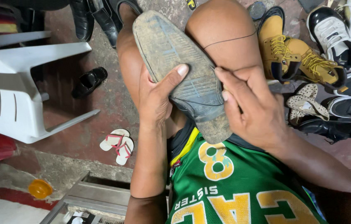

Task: The person stitches the sole of a black shoe by hand. They use a hook-tipped tool to pull thick thread through the perimeter of the sole while holding the shoe in their lap.

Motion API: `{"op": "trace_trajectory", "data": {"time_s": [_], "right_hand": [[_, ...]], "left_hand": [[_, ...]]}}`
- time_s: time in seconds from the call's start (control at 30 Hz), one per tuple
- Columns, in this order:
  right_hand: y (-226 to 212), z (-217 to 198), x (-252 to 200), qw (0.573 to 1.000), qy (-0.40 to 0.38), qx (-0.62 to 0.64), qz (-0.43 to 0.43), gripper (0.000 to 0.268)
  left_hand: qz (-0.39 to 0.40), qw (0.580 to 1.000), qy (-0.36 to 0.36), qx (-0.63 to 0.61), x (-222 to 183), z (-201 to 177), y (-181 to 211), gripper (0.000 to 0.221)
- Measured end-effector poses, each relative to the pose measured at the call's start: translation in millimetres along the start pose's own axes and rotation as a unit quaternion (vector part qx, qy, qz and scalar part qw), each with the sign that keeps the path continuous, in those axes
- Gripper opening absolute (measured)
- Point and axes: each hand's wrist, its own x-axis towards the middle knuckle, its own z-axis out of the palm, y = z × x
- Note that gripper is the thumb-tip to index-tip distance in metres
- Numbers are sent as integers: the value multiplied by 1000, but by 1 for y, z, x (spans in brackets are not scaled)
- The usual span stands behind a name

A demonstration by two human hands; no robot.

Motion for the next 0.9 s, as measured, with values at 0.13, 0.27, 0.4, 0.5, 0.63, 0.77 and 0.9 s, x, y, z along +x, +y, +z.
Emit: {"op": "trace_trajectory", "data": {"time_s": [0.13, 0.27, 0.4, 0.5, 0.63, 0.77, 0.9], "right_hand": [[-2, 12, -1, 999, 27, -38, -11, 42], [-1, 15, 3, 998, 28, -57, -12, 40], [-1, 13, 13, 996, 39, -73, -24, 36], [-1, 12, 20, 996, 34, -80, -27, 34], [-6, 9, 32, 996, 31, -79, -19, 34], [-6, 8, 44, 996, 9, -88, -27, 36], [1, 3, 54, 1000, -17, -11, -14, 34]], "left_hand": [[120, 984, 37, 129, 5, 6, 7, 92], [101, 985, 47, 133, 12, 9, 11, 103], [106, 978, 39, 177, 17, 9, 15, 102], [89, 978, 38, 182, 23, 7, 16, 108], [74, 986, 23, 144, 21, 0, 8, 98], [-77, 997, 14, -9, 11, -5, -12, 90], [-141, 986, 38, -80, 0, -7, -20, 82]]}}
